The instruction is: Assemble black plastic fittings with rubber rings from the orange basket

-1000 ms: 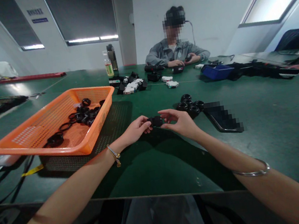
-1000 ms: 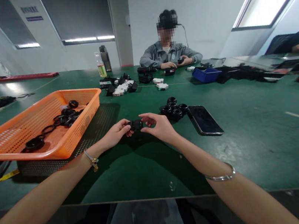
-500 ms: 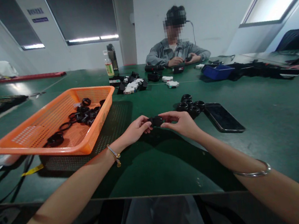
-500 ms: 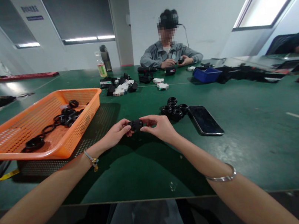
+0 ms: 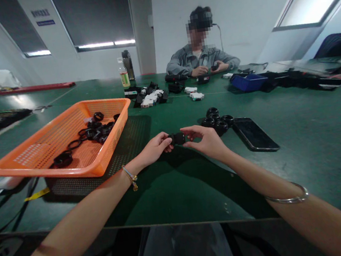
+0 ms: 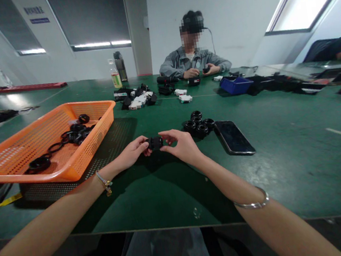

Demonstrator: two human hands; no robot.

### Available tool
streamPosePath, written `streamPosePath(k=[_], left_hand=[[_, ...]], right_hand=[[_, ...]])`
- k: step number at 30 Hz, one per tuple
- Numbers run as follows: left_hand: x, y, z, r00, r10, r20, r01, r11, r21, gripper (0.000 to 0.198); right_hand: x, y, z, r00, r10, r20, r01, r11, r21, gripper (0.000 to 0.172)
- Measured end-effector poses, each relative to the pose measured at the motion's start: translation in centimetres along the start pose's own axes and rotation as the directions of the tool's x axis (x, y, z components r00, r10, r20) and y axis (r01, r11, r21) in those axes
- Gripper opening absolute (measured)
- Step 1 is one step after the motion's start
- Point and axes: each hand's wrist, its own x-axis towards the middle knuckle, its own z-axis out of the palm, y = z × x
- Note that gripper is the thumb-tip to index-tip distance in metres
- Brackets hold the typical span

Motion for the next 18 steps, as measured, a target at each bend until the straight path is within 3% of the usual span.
streamPosePath(k=[6, 18], left_hand=[[-0.02, 0.03, -0.03, 1.000, -0.004, 0.006, 0.004, 1.000, 0.000, 0.014], [-0.15, 0.27, 0.05, 1.000, -0.009, 0.008, 0.009, 1.000, 0.011, 0.009]], right_hand=[[-0.06, -0.06, 0.04, 1.000, 0.015, -0.012, -0.015, 1.000, 0.018, 0.029], [-0.13, -0.19, -0.14, 0.999, 0.033, 0.018, -0.033, 0.999, 0.025, 0.033]])
